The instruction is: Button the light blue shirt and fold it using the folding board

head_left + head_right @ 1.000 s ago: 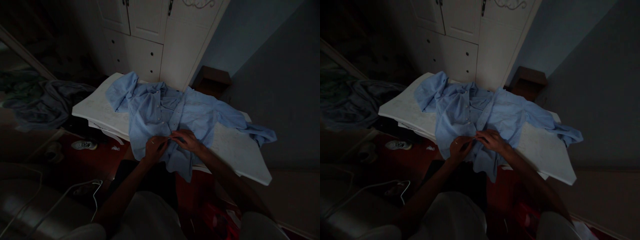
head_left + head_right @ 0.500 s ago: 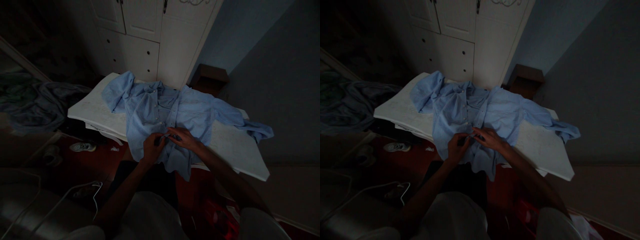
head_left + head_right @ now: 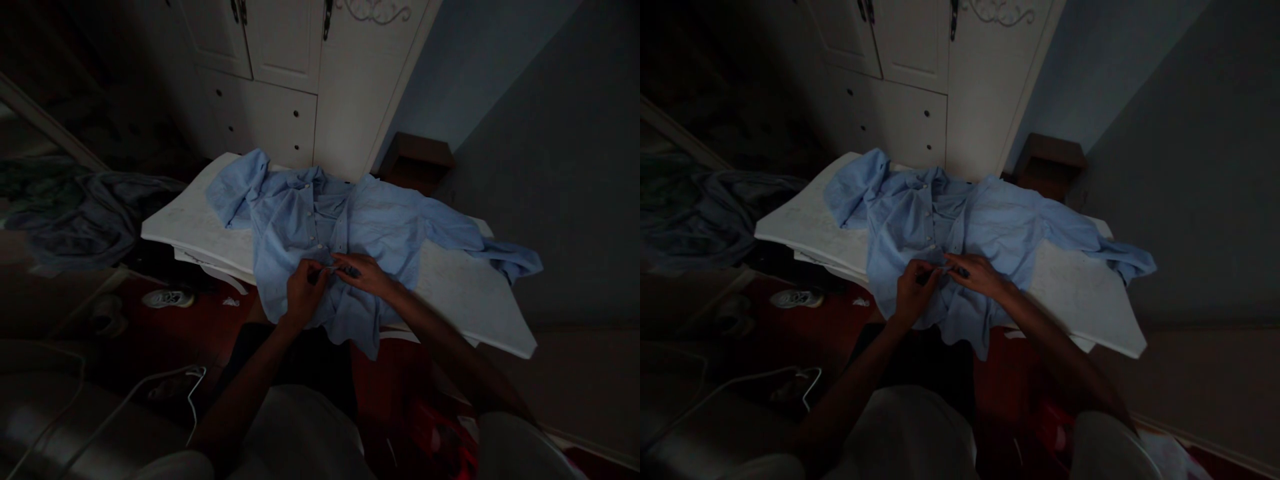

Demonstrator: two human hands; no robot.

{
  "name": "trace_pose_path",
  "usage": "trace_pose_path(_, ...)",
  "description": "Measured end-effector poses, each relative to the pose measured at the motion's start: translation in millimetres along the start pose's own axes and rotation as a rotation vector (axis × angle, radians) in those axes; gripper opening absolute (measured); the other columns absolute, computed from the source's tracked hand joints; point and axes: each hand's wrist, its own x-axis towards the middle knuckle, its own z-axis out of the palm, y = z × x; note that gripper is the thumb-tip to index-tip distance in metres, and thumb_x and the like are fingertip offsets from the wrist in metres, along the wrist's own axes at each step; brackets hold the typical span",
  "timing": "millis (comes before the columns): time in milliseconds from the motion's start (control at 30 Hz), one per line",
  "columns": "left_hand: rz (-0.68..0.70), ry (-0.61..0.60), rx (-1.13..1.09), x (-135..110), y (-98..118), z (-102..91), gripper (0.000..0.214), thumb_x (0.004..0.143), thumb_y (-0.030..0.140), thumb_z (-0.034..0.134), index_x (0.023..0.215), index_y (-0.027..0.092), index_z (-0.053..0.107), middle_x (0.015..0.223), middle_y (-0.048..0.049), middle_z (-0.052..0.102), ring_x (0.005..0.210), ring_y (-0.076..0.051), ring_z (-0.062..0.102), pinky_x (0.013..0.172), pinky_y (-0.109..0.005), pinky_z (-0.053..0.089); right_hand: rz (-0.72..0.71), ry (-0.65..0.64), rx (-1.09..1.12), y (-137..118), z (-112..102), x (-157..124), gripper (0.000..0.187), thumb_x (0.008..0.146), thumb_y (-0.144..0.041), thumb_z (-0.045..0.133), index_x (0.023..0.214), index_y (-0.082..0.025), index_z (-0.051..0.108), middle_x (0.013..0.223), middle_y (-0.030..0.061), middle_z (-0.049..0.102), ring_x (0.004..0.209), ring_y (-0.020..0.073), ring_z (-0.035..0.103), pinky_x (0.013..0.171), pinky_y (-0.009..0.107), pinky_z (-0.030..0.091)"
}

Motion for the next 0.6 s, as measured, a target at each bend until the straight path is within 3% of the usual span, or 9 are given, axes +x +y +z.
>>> trace_pose_path(200,0.131,0.047,0.034,-3.7,-6.9,2.6,0.013,0.086,0.029,0.066,0.087,0.021,0.056,0.081,0.0011,0.069,0.073,-0.013,0.067,0.067,-0.025,0.051,-0.157,0.056,-0.188,-4.5,-0.4,-1.6,0.04,0.094,-0.026,0.058,0.134,-0.022,0.055,0.09,0.0043,0.074,0.078,0.017,0.069,0.074,0.031,0.057)
trace_pose_path(433,0.642,0.09,0.134,-10.7,-29.3,-1.9,0.008,0.087,0.023,0.066,0.08,0.021,0.062,0.084,-0.0032,0.076,0.077,-0.016,0.072,0.07,-0.029,0.055,-0.335,0.083,-0.282,-10.1,-2.7,-5.0,0.033,0.093,-0.017,0.056,0.126,-0.023,0.059,0.086,0.0042,0.075,0.073,0.0164,0.069,0.069,0.031,0.055)
trace_pose_path(600,0.704,0.051,0.171,-9.3,-36.5,-4.2,0.004,0.085,0.02,0.066,0.082,0.022,0.067,0.086,-0.0039,0.077,0.077,-0.016,0.072,0.069,-0.029,0.056,-0.369,0.102,-0.279,-12.9,-3.8,-3.6,0.032,0.093,-0.017,0.057,0.124,-0.021,0.06,0.087,0.0048,0.075,0.07,0.0168,0.068,0.066,0.032,0.054)
